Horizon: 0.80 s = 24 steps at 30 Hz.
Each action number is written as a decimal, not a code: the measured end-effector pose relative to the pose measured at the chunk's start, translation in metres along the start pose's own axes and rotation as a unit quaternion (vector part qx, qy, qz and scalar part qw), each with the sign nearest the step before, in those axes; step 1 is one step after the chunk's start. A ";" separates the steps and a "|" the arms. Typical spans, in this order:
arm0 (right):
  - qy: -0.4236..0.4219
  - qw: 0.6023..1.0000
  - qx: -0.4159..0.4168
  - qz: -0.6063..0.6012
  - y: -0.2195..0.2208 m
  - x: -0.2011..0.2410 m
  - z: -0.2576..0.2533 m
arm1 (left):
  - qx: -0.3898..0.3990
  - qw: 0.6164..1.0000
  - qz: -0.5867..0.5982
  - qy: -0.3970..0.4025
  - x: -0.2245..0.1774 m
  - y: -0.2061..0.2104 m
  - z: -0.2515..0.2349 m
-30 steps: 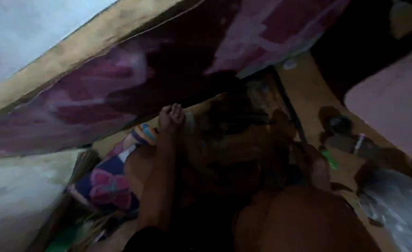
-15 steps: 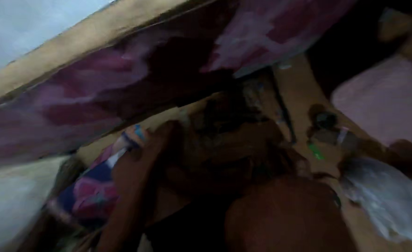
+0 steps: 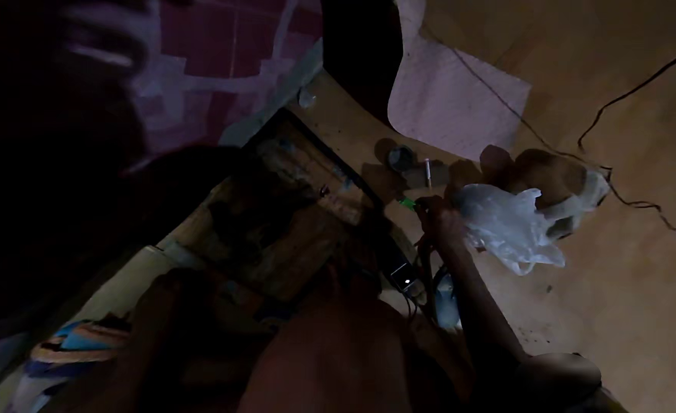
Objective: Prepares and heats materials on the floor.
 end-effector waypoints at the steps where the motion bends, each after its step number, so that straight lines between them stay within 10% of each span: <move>1: 0.010 1.000 0.017 0.020 0.005 0.002 -0.002 | -0.001 1.000 0.015 0.008 -0.002 -0.003 0.001; 6: 0.045 0.984 0.072 0.155 0.025 0.009 -0.004 | -0.051 0.970 0.237 -0.006 -0.018 -0.039 0.014; 11: 0.035 0.985 0.071 0.150 0.036 0.015 0.000 | -0.219 0.819 0.531 0.016 -0.056 -0.082 0.020; 18: 0.008 0.994 0.038 -0.099 0.037 0.021 0.008 | -0.280 0.598 0.740 0.129 -0.122 -0.143 0.022; 24: -0.045 0.915 0.135 -0.379 0.011 0.086 0.048 | -0.298 0.586 0.731 0.184 -0.158 -0.180 0.017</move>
Point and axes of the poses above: each hand's wrist, its own z-axis away from the middle knuckle, its own y-axis out of the palm, x = y × z, the point moved 4 cm from there along -z, towards the middle knuckle, and after that the axes turned 15 degrees about y, right-handed, at the moved point
